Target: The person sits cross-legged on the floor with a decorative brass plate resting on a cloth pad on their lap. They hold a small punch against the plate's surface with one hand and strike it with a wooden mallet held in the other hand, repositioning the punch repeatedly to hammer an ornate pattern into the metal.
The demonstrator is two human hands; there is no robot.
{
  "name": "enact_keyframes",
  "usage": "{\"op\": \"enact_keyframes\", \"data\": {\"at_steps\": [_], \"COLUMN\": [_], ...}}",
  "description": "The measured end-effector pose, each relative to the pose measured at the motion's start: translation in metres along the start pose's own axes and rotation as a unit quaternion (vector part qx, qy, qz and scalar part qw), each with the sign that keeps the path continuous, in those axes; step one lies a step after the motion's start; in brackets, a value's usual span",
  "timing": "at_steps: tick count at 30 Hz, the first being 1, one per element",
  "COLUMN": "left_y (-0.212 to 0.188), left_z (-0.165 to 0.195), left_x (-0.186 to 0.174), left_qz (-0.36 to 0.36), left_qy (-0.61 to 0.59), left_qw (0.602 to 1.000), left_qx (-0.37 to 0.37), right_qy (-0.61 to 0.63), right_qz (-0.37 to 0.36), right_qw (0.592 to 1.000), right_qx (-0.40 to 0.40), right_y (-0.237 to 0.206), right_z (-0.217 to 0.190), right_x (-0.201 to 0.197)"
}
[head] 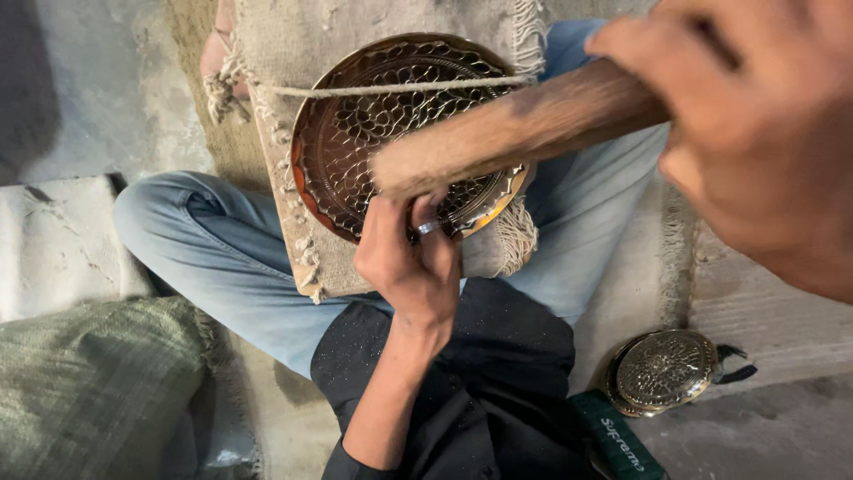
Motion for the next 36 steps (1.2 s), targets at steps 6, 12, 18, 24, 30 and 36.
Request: {"op": "enact_keyframes", "data": {"at_steps": [6,12,18,24,30,36], "left_y": [0.000,0.004,0.002,0.000,0.000,0.003], "left_z": [0.000,0.005,0.004,0.003,-0.017,-0.013], "left_x": [0.000,-0.001,0.000,-0.010,-0.005,0.001], "left_qz": [0.000,0.000,-0.016,0.051,0.034,0.012], "left_qy": [-0.012,-0.014,0.007,-0.105,-0.212,-0.125], "left_qw": [1.000,1.000,1.000,0.993,0.974,0.989], "left_qx": [0.003,0.014,0.006,0.023,-0.077,-0.079], "right_qy": [0.075,-0.006,0.007,0.130,0.405,0.414], "right_qz": [-0.033,-0.026,-0.052,-0.078,-0.092,-0.147], "right_qw": [0.996,1.000,0.998,0.984,0.860,0.839], "right_qx": [0.043,0.000,0.029,0.095,0.296,0.322], "right_y": [0.004,-0.001,0.004,-0.014,-0.082,-0.117], "right_z": [0.008,-0.002,-0.004,0.019,0.068,0.082], "right_x": [0.003,0.002,0.004,0.019,0.087,0.122]}}
Point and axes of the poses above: each hand's wrist, its own y-axis towards the middle knuckle, its own x-axis out of the palm, z = x × y, the point moved 10 cm from there along y, towards the middle knuckle, and after that the axes turned 5 degrees about -y, right-handed, at the moved point
